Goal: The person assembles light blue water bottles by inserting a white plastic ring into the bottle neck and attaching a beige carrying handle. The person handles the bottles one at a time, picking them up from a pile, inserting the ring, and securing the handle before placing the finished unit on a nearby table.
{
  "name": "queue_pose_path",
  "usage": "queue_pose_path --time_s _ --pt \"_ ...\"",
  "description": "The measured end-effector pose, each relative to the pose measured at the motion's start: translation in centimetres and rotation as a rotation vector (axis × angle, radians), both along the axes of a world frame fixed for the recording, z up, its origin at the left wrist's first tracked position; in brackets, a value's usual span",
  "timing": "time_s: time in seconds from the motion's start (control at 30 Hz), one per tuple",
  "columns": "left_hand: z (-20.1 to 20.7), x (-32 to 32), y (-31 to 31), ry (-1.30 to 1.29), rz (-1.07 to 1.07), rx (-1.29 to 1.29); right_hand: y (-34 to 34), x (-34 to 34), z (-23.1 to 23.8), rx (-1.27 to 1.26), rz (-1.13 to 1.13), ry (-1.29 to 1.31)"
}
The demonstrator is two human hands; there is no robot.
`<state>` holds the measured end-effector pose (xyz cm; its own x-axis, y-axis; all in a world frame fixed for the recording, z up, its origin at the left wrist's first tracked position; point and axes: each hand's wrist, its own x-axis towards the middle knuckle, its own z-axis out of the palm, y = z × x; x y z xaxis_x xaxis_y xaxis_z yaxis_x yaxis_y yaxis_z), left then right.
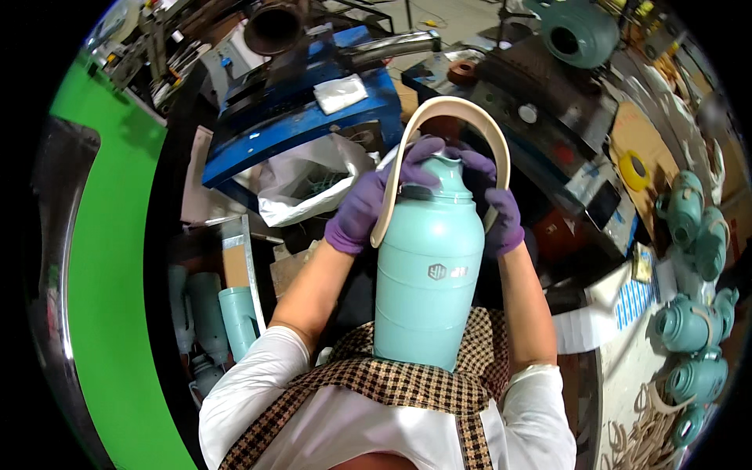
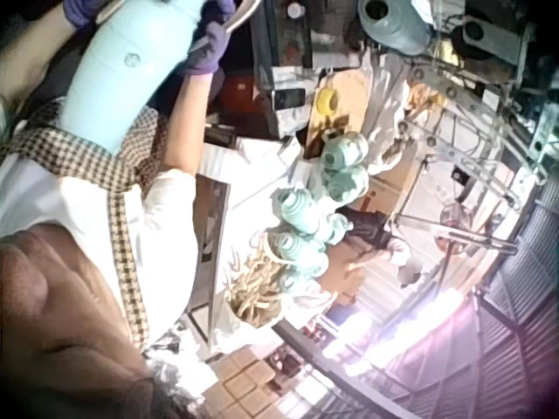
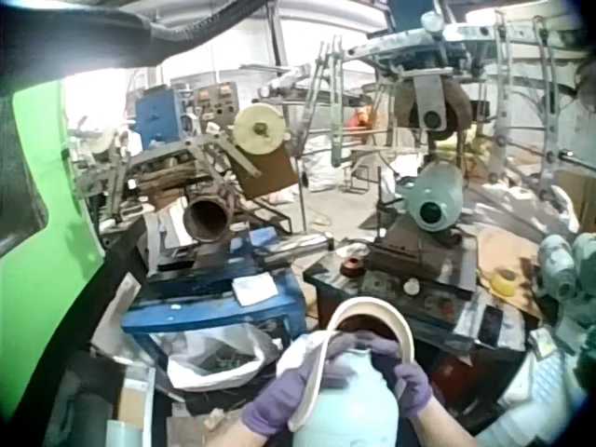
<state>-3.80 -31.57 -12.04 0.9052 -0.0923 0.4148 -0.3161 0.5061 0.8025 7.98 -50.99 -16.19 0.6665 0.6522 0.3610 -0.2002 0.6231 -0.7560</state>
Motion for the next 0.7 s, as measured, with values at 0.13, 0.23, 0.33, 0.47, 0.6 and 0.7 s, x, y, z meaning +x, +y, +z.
queue_pose_path --time_s 0.13,0.23,0.33,0.47,0.6,0.7 --pt "0.5 -0.7 1.8 -0.058 0.035 0.068 0.4 -0.7 -0.9 0.028 0.094 -0.025" --pt "0.7 -1.1 2.4 -0.07 0.062 0.089 1.1 -0.8 -1.2 0.024 0.11 -0.023" --pt "2.2 -2.3 1.1 -0.11 0.437 0.39 1.7 -1.1 -1.2 0.276 0.275 0.221" --pt "4.7 -2.2 1.0 -0.786 0.515 0.977 1.4 -0.7 0.0 0.21 0.213 0.179" --pt "6.1 -3.3 -0.2 -1.205 0.323 1.172 1.8 -3.6 4.0 0.025 0.206 0.083" --pt "5.1 -2.0 -1.4 -1.125 0.518 1.23 -1.3 0.1 1.7 -0.307 -0.03 -0.205"
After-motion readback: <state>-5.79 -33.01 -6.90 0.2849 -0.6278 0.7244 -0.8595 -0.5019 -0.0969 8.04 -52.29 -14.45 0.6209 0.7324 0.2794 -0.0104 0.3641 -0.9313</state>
